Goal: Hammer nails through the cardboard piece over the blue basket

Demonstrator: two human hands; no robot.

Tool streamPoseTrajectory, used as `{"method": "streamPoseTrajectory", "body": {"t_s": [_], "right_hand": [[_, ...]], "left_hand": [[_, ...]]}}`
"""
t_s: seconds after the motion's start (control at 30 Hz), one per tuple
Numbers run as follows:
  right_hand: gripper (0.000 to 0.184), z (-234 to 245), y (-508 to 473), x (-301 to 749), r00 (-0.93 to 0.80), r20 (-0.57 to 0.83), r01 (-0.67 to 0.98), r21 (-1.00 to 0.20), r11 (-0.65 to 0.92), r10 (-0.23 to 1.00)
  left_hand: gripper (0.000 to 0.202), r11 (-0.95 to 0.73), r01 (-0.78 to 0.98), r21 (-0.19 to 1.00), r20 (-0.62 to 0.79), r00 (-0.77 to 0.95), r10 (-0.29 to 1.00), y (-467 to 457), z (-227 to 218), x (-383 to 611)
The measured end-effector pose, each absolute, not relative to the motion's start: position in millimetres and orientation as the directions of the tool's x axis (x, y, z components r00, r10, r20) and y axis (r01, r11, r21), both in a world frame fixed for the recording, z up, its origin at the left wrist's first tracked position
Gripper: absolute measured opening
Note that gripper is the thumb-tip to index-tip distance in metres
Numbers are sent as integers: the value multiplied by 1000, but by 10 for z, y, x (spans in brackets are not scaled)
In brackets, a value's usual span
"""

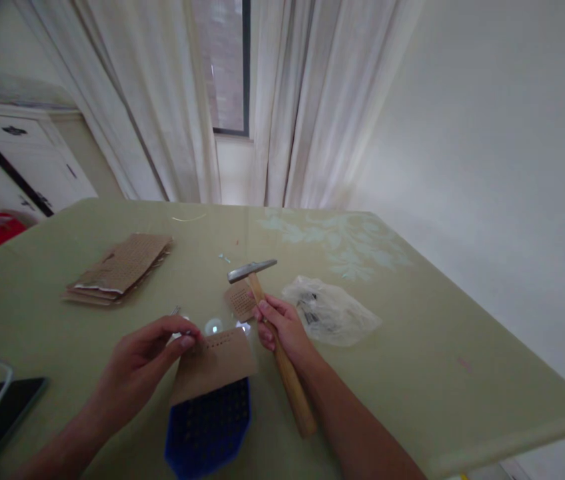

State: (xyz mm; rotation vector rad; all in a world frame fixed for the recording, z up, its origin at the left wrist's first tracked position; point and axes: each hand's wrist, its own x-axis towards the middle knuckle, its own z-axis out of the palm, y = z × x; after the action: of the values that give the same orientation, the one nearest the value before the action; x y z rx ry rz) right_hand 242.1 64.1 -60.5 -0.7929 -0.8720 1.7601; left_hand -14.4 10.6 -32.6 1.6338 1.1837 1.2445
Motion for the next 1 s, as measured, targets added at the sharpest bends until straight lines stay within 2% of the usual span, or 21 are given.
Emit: {"method": "streamPoseTrajectory", "body": {"t_s": [0.67,0.9,1.0], "right_hand": [[50,-581,613,2400,-302,-116,-449,-858,-249,946],[48,-506,604,2412,-311,-97,-391,-893,-220,946],[38,-377,554,2478,-312,-74,-323,-929,-179,947]], "left_hand": [[20,-251,273,929,214,158,964,133,-326,-105],[16,-353,325,877,309,178,934,127,-287,-83],[14,-417,320,851,373,192,908,131,-284,-68]]}}
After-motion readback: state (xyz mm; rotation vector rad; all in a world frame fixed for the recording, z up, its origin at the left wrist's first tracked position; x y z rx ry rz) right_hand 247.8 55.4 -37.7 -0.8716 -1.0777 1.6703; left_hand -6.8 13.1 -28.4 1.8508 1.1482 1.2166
